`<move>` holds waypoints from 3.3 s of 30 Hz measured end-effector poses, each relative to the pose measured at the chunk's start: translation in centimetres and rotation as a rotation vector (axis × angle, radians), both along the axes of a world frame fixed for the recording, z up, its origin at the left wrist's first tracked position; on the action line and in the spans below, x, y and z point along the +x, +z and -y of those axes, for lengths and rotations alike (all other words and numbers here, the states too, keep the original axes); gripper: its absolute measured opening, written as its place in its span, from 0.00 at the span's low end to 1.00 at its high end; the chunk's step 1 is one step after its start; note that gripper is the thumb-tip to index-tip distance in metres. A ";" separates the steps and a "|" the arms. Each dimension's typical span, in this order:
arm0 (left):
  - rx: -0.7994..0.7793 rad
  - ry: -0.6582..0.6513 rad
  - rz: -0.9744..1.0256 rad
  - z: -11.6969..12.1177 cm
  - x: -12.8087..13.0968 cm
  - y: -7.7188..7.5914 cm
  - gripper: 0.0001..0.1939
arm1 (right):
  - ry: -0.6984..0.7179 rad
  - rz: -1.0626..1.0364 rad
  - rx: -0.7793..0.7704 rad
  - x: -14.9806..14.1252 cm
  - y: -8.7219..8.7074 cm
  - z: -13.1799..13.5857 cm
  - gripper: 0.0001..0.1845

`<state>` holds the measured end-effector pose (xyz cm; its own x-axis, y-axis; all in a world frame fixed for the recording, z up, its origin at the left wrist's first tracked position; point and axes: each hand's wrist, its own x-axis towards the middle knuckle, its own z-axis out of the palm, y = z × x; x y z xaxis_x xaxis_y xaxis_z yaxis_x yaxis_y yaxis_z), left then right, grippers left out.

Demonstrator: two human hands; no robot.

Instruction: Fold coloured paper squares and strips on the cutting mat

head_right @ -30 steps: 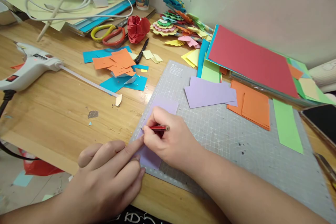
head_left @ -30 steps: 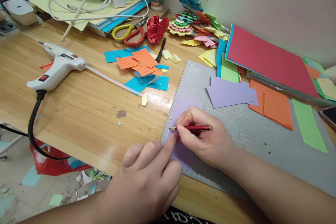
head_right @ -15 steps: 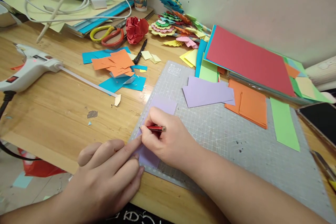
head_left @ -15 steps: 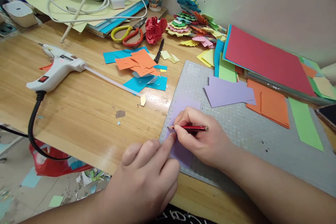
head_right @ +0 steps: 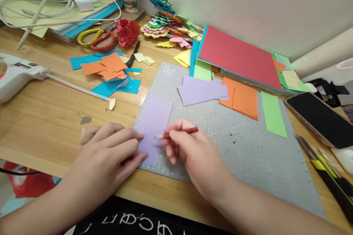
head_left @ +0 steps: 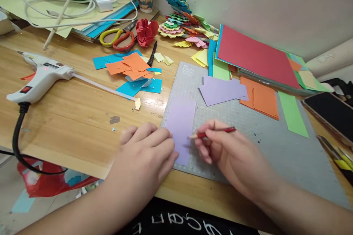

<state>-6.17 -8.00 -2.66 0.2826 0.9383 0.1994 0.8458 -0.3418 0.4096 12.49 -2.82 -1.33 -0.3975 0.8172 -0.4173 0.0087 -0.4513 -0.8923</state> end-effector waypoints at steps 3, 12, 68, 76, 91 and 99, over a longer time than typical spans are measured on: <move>-0.070 -0.010 0.021 -0.5 -0.1 0.1 0.03 | 0.139 0.212 0.231 1.1 -0.4 2.7 0.04; -0.067 -0.009 -0.003 -1.0 0.3 0.0 0.06 | 0.305 0.309 0.750 0.8 -2.0 3.7 0.09; -0.065 -0.027 0.003 -1.1 0.1 -0.2 0.07 | 0.362 0.367 0.742 0.8 -1.9 3.4 0.09; -0.075 -0.025 0.016 -1.1 0.2 -0.1 0.06 | 0.359 0.344 0.707 1.0 -1.9 3.3 0.08; -0.060 -0.028 0.011 -1.0 0.2 -0.1 0.06 | 0.417 0.365 0.729 1.1 -1.9 3.3 0.08; -0.063 -0.031 0.015 -1.1 0.2 -0.1 0.06 | 0.393 0.348 0.694 1.1 -2.0 3.2 0.08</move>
